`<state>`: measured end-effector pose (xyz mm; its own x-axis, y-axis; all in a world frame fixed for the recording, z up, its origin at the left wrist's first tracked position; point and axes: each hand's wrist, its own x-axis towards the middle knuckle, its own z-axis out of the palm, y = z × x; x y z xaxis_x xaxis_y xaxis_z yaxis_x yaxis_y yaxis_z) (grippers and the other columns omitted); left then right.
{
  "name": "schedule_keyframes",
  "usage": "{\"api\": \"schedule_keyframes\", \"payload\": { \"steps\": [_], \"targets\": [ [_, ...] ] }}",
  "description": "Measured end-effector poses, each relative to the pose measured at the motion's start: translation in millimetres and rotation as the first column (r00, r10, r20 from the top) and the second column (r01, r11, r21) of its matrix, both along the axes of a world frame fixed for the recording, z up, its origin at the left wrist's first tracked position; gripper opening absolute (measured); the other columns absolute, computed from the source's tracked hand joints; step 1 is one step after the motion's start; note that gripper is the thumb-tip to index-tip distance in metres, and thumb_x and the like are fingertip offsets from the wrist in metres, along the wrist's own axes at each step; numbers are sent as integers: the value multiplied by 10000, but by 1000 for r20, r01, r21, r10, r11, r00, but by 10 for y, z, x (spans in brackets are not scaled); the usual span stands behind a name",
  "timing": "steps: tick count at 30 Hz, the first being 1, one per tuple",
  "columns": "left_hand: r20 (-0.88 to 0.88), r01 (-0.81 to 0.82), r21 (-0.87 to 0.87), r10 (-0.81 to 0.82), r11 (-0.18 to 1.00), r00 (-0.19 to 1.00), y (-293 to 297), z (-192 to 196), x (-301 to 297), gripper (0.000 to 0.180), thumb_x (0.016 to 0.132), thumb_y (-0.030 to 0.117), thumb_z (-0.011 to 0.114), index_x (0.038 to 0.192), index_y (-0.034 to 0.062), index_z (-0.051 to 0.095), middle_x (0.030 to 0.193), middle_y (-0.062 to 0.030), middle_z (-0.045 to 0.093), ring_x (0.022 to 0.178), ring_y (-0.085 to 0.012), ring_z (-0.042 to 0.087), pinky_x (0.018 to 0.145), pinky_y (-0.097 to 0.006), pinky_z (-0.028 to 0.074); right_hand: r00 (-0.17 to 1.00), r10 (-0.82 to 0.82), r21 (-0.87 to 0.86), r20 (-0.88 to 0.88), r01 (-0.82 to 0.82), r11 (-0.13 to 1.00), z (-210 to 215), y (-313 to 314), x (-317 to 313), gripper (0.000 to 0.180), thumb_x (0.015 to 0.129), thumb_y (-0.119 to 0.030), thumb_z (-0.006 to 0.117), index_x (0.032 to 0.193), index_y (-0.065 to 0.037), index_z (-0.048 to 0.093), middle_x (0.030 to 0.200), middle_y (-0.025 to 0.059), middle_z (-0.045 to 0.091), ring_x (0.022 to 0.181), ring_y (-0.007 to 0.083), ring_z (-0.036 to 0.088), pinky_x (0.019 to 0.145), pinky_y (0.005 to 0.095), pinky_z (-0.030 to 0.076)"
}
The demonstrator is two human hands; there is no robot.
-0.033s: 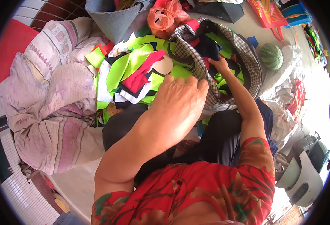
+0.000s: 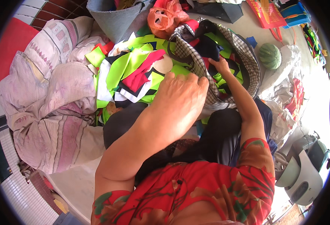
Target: The person sits on the floor and sorts through a large pile of colorful fabric scraps. They pick up individual pieces, unfold them, and place them into a woven basket. The person handles various colors including green, red, blue, and white throughout the process.
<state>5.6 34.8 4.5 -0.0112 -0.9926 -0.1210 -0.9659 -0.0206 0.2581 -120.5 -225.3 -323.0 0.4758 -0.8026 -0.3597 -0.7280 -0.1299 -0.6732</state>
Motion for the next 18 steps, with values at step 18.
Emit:
{"api": "schedule_keyframes", "payload": {
  "steps": [18],
  "targets": [
    [-164,20,-42,-27,999,986,-184,-6,-10,369,795,215,614,1098,25,523,944,-153,610,936,-318,565,814,-403,443,263,-464,315,846,455,833,2141,464,-673,326,840,-195,641,1083,12,573,994,85,619,880,178,616,785,300,505]
  ]
}}
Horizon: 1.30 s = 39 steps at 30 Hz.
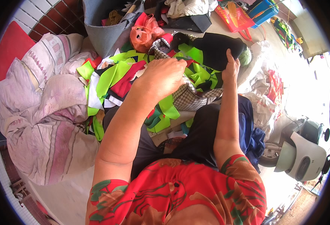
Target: The person sits on the floor and sorts through a large pile of colorful fabric scraps. They pick up individual pieces, unfold them, and place them into a woven basket. The person handles various colors including green, red, blue, and white throughout the process.
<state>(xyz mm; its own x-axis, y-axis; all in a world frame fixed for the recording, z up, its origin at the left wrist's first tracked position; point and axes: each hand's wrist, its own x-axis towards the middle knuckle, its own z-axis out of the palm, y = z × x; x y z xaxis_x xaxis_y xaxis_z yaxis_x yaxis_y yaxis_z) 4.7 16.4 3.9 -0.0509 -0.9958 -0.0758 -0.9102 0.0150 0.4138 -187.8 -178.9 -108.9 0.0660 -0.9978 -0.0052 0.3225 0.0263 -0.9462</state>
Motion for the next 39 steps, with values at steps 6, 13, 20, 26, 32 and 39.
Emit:
{"api": "schedule_keyframes", "payload": {
  "steps": [6,13,20,26,32,39],
  "targets": [
    [-28,-27,71,29,997,999,-46,96,-5,495,810,341,598,1176,22,504,1101,-193,579,1032,-343,535,878,-408,418,735,154,42,660,-241,970,243,159,8,354,899,-185,550,1198,-4,492,1204,131,545,1114,277,525,977,472,401],
    [-363,7,132,42,991,931,-69,109,16,803,604,432,789,1184,-23,470,1095,-212,582,1048,-333,550,895,-382,421,67,333,-218,940,-633,743,711,725,276,388,924,-255,505,1226,-14,476,1252,123,520,1168,271,486,1029,450,345],
    [-992,166,7,-14,986,123,-55,234,50,908,617,559,739,1257,5,410,1178,-62,524,1055,-155,514,854,-292,448,414,315,-26,854,-570,821,771,921,458,391,918,-225,516,1231,3,465,1241,154,521,1159,282,496,1019,453,359],
    [-926,-134,253,200,958,-321,-142,205,-61,452,849,327,632,1145,1,531,1073,-82,596,936,-192,600,773,-315,518,633,444,-74,634,-522,850,765,930,424,355,850,-106,600,1175,-4,501,1123,121,583,1022,236,575,934,372,440],
    [-931,-336,271,157,902,-329,-138,169,-53,297,864,145,616,1113,-1,547,1021,-89,607,901,-169,602,778,-311,520,867,325,-95,378,-313,945,659,1000,617,444,792,-51,663,1190,-30,466,1110,84,565,994,175,553,890,298,435],
    [-988,-472,91,21,877,-152,-131,137,-47,283,881,152,590,1131,30,538,1046,-39,582,941,-127,551,830,-276,469,934,91,-209,346,-18,978,779,1094,691,669,780,-33,626,1346,-81,273,1220,90,451,1115,193,448,971,313,341]
  ]
}}
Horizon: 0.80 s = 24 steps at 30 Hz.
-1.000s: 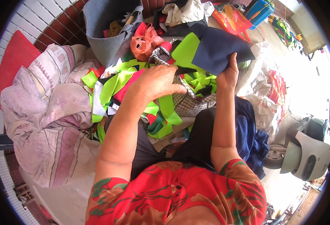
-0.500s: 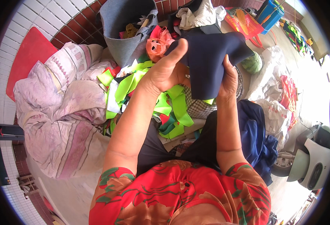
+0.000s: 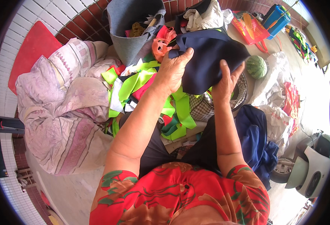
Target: The person sits on the floor and sorts through a large pile of colorful fabric scraps. They pick up individual pieces, unfold them, and place them into a woven basket. The person handles various colors including green, red, blue, and white throughout the process.
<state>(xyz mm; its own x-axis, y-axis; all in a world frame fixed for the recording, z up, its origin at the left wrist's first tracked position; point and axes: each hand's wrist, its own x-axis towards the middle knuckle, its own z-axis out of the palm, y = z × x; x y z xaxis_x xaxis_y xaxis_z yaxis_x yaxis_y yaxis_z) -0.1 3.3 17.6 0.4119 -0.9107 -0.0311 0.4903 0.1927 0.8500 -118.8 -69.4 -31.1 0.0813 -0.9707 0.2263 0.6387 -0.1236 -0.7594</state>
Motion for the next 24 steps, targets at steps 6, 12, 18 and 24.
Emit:
{"api": "schedule_keyframes", "payload": {
  "steps": [6,12,18,24],
  "targets": [
    [259,47,-20,-41,999,965,-39,-82,6,382,910,223,553,1230,23,491,1124,-58,560,984,-122,524,881,-252,418,897,-189,-460,-400,-18,888,-13,29,-48,771,723,-431,699,1311,-49,378,1276,167,390,1222,293,364,1032,382,262],
    [375,218,1,-202,976,905,44,55,-178,532,951,398,426,1287,-14,427,1184,-93,524,1087,-135,474,942,-254,368,824,-168,-371,-542,-55,927,-170,117,77,876,640,-462,740,1308,-13,397,1301,189,361,1232,310,361,1022,386,288],
    [254,298,-125,-260,946,932,40,47,-191,546,936,476,402,1262,38,442,1200,-40,499,1115,-121,460,987,-294,337,954,63,-57,-293,-83,995,-186,78,101,384,840,-167,550,1172,24,517,1128,115,540,1064,195,513,928,295,377],
    [264,146,-22,-135,989,955,-7,36,-79,402,936,328,427,1229,53,452,1147,-54,541,991,-173,566,798,-318,482,782,422,207,458,-556,805,-211,5,4,404,926,-350,437,1132,-15,529,1050,111,604,936,237,592,844,365,474]
  ]
}}
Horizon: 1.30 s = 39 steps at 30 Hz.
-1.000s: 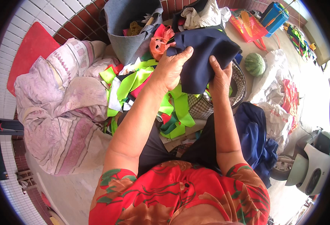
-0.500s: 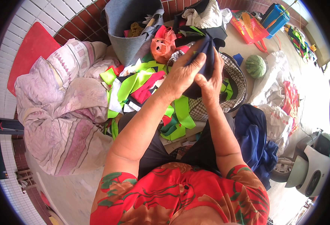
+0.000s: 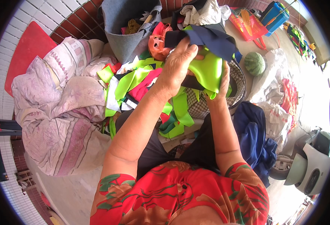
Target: The person sits on the floor and sorts through a large pile of colorful fabric scraps. They pick up individual pieces, unfold them, and place them into a woven basket. The person handles various colors including green, red, blue, and white throughout the process.
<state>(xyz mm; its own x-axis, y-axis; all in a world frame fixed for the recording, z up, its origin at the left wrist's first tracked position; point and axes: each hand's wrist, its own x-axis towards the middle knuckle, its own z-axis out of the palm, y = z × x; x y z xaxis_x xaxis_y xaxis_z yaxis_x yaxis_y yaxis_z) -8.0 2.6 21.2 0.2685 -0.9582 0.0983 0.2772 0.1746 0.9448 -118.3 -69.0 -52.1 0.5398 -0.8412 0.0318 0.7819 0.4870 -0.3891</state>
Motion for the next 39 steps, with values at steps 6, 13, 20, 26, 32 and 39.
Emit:
{"api": "schedule_keyframes", "payload": {
  "steps": [6,13,20,26,32,39],
  "targets": [
    [172,-72,-42,79,996,982,-40,-103,69,389,836,86,596,1198,47,459,1054,-77,568,903,-140,588,775,-278,483,988,102,82,116,-112,990,-115,21,22,367,931,-332,436,1132,-39,527,1047,90,604,935,214,592,843,352,479],
    [612,-314,-157,342,936,713,10,-75,152,673,726,-53,665,1319,97,384,1154,-164,531,754,-108,582,684,-247,499,993,7,69,-122,2,998,-154,62,58,438,949,-366,375,1244,-54,462,1163,108,558,1015,237,567,891,359,458],
    [512,-399,-47,365,916,778,37,41,344,788,712,0,668,1384,197,304,1084,-162,587,609,-104,591,866,-338,426,931,303,-3,205,-309,951,-412,-66,-32,445,956,-367,366,1259,-53,450,1199,116,535,1064,239,537,922,361,429],
    [395,-396,-143,419,907,818,72,5,590,683,760,-29,635,1366,84,341,1288,-248,422,828,-162,634,702,-254,509,923,353,8,154,-358,934,-293,-51,56,445,955,-367,369,1256,-51,453,1195,117,537,1062,238,539,920,361,431],
    [576,-133,-115,175,985,798,158,159,691,443,748,19,674,1172,17,544,1228,-117,511,1054,-182,552,877,-306,453,938,328,12,112,-331,943,-256,-91,4,444,954,-368,372,1252,-50,456,1190,118,540,1059,238,540,917,361,432],
    [939,-117,-75,110,990,327,210,25,586,536,634,-3,660,1150,111,574,1325,-117,446,1189,-282,463,1013,-324,355,940,312,6,138,-316,949,-248,-169,8,444,953,-368,375,1248,-48,460,1184,120,543,1056,237,542,914,360,434]
  ]
}}
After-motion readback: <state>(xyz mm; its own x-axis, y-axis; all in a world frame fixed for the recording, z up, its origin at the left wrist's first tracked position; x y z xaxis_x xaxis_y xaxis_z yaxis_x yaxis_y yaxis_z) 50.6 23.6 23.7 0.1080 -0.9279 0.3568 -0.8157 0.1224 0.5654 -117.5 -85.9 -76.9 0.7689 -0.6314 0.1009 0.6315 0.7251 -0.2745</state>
